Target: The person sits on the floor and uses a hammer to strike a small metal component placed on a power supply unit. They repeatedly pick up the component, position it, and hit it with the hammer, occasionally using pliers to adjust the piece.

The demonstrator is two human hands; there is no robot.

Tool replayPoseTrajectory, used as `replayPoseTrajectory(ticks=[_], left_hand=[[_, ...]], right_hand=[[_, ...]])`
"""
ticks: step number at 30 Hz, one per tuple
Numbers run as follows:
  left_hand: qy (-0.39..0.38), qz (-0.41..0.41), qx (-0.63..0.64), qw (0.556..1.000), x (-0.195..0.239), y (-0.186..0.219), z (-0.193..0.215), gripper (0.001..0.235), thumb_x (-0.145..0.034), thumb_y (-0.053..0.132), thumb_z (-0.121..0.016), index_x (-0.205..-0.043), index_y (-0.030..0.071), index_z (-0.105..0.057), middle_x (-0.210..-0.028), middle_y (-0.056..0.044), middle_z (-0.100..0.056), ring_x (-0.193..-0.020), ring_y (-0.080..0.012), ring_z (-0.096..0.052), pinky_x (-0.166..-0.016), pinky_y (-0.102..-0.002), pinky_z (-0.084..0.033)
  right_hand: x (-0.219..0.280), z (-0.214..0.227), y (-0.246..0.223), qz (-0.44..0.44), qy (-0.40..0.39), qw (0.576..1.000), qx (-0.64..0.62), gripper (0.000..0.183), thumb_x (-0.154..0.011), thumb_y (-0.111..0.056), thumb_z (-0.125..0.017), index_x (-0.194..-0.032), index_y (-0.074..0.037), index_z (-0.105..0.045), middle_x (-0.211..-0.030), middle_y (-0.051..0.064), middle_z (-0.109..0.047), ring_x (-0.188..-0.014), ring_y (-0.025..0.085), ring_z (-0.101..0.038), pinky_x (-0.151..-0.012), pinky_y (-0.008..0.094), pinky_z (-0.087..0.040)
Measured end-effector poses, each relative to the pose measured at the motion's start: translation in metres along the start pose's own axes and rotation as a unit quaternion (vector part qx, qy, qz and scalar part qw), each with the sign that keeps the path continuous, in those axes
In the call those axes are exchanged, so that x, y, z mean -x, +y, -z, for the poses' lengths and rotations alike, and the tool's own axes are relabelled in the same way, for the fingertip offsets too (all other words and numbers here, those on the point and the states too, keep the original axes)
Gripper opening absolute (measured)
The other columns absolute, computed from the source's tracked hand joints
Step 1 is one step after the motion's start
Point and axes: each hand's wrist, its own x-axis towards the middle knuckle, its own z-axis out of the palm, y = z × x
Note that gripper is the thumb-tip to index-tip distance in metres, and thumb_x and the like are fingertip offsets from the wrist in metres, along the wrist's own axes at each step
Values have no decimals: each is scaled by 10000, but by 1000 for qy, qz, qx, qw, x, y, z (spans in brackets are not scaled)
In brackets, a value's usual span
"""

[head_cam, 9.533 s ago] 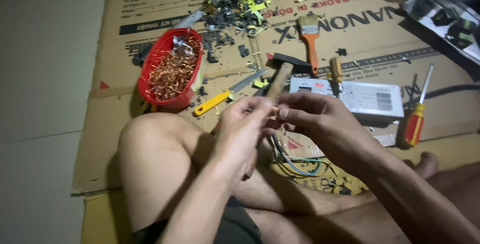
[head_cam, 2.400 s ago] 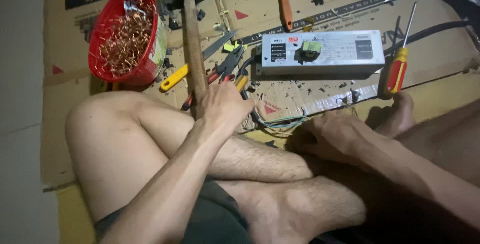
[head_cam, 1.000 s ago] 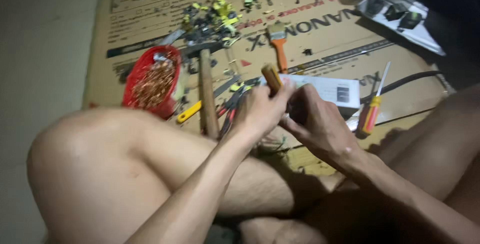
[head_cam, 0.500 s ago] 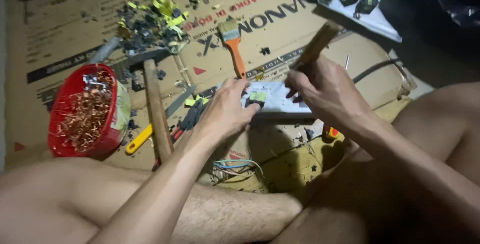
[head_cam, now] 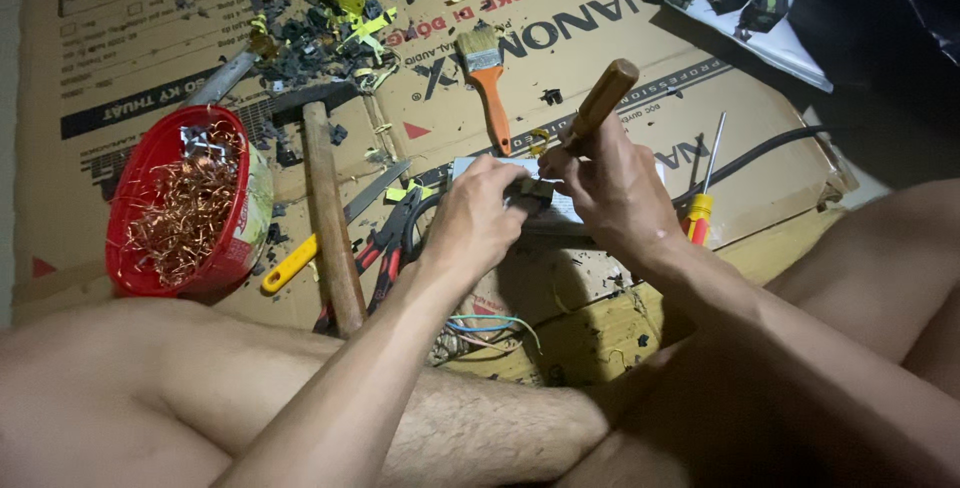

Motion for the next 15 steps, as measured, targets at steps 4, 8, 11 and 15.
replayPoseTrajectory(ticks=[4,8,11,15], left_hand=[[12,8,2,1000,4,9,4,311,-862,155,-653,-1159,90,-721,-1141,-147,-651,-1104,-387,-671,-916,-498,-557],[13,24,10,1000,7,15,10,304,-966,280,-570,-1031,62,-772,-1060,-175,-673,-1030,-414,-692,-876,-502,-557],[28,47,-2,999,3,5,3,345,-960,286,-580,-1191,76,-726,-1040,-161,-683,-1034,-368,-706,-888,-474,-559],[34,75,66,994,17,29,15,347,-990,252,-518,-1224,66,-695,-1056,-180,-710,-1014,-340,-725,-886,-457,-566]], right_hand=[[-3,1,7,-37,4,999,-26,195,-1004,-26,-531,-1190,-36,-473,-1105,279,-718,-1004,433,-731,-839,572,-600],[-2,0,14,-60,76,973,-210,286,-1010,-33,-554,-1246,46,-414,-1120,357,-662,-962,444,-733,-784,574,-637],[0,7,9,-67,98,967,-225,287,-1017,-54,-520,-1250,60,-397,-1140,364,-645,-918,440,-743,-765,572,-657],[-2,7,13,-54,105,972,-205,256,-1028,-44,-532,-1216,98,-432,-1121,379,-637,-925,461,-737,-783,587,-639]])
